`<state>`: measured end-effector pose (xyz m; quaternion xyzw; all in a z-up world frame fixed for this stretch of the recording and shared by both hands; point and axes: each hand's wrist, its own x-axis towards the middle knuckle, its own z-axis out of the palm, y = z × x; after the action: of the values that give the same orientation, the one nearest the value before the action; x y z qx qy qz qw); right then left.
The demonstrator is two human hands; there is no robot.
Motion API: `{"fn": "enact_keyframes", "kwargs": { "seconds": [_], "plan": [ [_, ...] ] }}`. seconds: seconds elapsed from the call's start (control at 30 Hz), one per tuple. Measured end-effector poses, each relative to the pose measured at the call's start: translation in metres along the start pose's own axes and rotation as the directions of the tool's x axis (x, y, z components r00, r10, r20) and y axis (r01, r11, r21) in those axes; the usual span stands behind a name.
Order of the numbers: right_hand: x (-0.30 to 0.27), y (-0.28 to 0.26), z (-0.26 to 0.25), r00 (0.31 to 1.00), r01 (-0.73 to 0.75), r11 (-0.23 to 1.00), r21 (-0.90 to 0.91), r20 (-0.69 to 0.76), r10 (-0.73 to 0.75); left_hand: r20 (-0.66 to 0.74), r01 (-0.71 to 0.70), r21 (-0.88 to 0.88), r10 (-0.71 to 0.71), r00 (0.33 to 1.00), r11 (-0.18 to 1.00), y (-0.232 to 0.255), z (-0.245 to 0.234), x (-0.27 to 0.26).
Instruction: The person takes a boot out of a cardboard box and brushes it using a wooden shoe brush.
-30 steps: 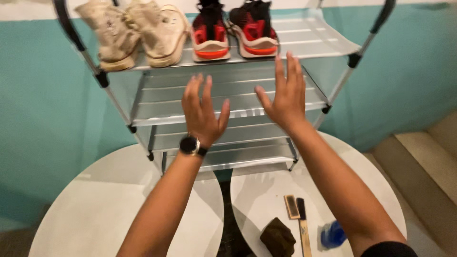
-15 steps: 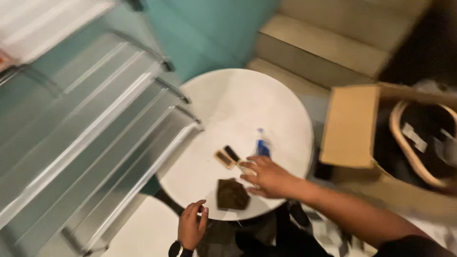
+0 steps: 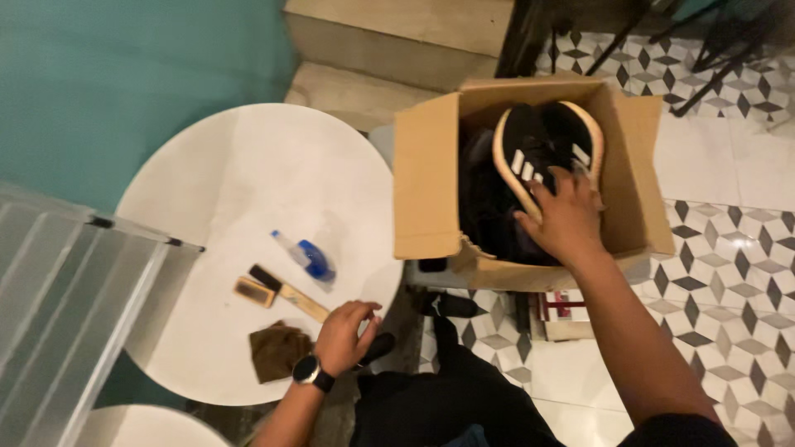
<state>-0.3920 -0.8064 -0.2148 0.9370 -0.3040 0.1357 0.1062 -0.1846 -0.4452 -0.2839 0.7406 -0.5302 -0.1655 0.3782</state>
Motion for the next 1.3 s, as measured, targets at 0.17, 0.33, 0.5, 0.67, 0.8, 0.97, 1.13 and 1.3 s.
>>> {"fn": "enact_keyframes", "kwargs": {
  "seconds": [0.17, 0.33, 0.5, 0.67, 0.8, 0.97, 1.13, 1.3],
  "plan": [
    [-0.02, 0.067, 0.022, 0.98, -0.104, 0.991, 0.081, 0.177, 0.088, 0.015, -0.158, -0.028, 0.158, 0.987, 0.987, 0.047, 0.047, 0.063],
    [-0.023, 0.078, 0.032, 0.951, -0.206, 0.95, 0.237, 0.276, 0.137, -0.103, -0.297, -0.038, 0.292, 0.951, 0.954, 0.115, 0.06, 0.117],
    [-0.028, 0.083, 0.033, 0.988, -0.072, 0.966, 0.247, -0.116, 0.103, -0.114, -0.342, 0.14, 0.358, 0.927, 0.929, 0.149, 0.07, 0.174],
    [-0.04, 0.084, 0.035, 0.984, -0.102, 0.973, 0.206, -0.122, 0.129, 0.152, -0.144, 0.479, 0.08, 0.985, 0.866, 0.153, 0.097, 0.213],
    [-0.036, 0.083, 0.035, 0.986, -0.151, 0.974, 0.172, -0.045, 0.161, 0.212, -0.109, 0.561, -0.015, 0.977, 0.821, 0.139, 0.122, 0.229],
    [-0.035, 0.084, 0.036, 0.984, -0.179, 0.967, 0.182, 0.008, 0.181, 0.229, -0.053, 0.685, -0.146, 0.963, 0.727, 0.114, 0.155, 0.236],
    [-0.038, 0.082, 0.035, 0.981, -0.189, 0.964, 0.189, -0.009, 0.194, 0.245, 0.001, 0.57, -0.171, 0.954, 0.822, 0.113, 0.154, 0.237],
    [-0.034, 0.081, 0.03, 0.985, -0.155, 0.973, 0.169, -0.054, 0.166, 0.265, 0.054, 0.414, -0.177, 0.948, 0.909, 0.123, 0.14, 0.243]
  ]
}}
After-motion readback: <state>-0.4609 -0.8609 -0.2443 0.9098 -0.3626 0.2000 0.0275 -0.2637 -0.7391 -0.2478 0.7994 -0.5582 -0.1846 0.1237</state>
